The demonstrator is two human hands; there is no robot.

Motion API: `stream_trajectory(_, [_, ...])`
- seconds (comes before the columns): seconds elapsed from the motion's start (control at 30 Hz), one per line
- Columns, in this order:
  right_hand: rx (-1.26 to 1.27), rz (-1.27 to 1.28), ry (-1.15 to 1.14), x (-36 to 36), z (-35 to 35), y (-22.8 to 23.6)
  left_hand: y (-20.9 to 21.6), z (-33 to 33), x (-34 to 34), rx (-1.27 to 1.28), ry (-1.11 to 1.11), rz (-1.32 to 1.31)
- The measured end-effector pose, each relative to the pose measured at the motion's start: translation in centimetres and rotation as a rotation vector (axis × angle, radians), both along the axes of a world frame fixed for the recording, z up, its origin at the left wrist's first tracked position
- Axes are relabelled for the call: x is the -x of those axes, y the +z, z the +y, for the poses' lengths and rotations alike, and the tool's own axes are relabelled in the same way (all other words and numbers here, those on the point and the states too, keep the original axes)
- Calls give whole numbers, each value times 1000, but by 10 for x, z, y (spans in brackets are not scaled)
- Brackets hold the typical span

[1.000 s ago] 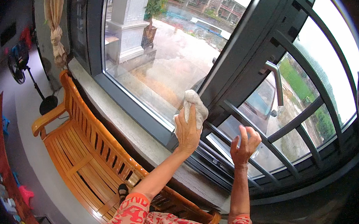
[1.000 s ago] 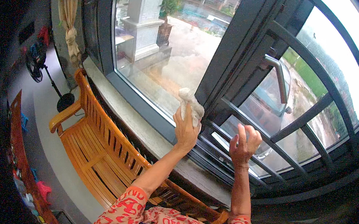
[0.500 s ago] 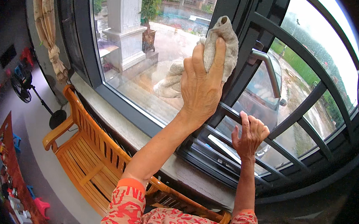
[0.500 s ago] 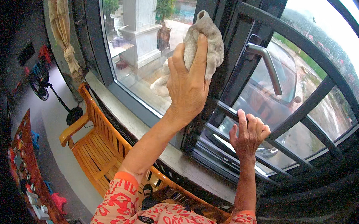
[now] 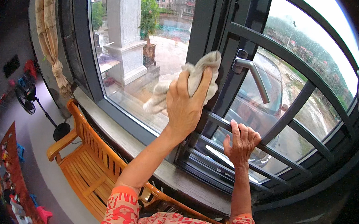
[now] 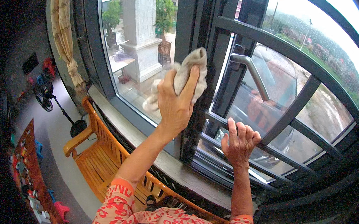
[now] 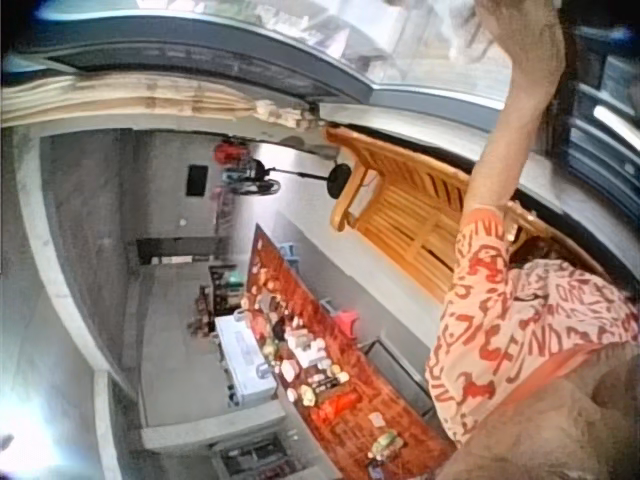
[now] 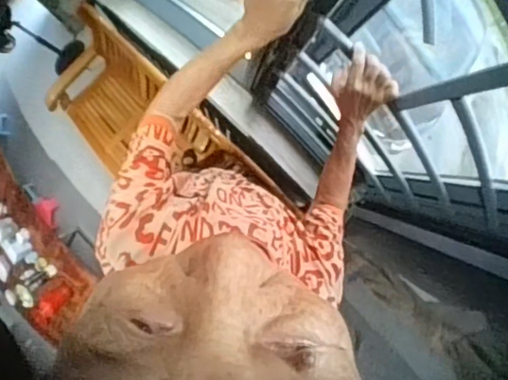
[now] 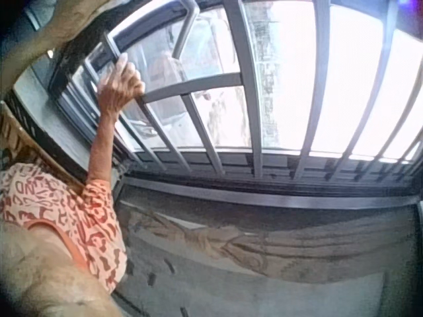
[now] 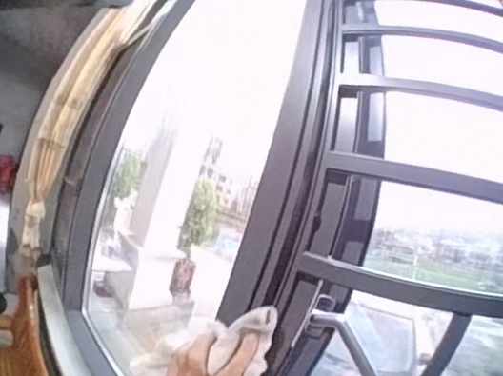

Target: The person wipes the window frame and sill with a white cloth. They systematically clean the metal bars and the glass surface of a large window, moving the cloth back and forth across different sections.

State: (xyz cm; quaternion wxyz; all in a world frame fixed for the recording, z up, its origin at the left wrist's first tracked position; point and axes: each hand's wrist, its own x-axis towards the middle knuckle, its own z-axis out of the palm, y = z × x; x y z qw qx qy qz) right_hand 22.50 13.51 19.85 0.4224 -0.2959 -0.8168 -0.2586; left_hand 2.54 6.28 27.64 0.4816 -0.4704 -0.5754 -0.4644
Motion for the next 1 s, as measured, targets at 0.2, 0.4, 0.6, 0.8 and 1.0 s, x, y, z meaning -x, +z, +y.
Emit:
stream_trajectory(0.2, [29, 12, 6, 1, -2, 5, 81, 9, 2, -27, 28, 59])
stream_trajectory(0.4, [22, 27, -1, 2, -3, 3, 136, 18, 8, -162, 178, 212])
stream_trajectory(0.6, [22, 30, 2, 2, -3, 2, 89, 14, 4, -137, 128, 172])
stream_trajectory(0.8, [16, 22, 8, 1, -3, 2, 12, 9, 0, -67, 83, 67])
stream_trajectory(1.0, [5, -13, 16, -3, -2, 0, -74, -4, -14, 105, -12, -101])
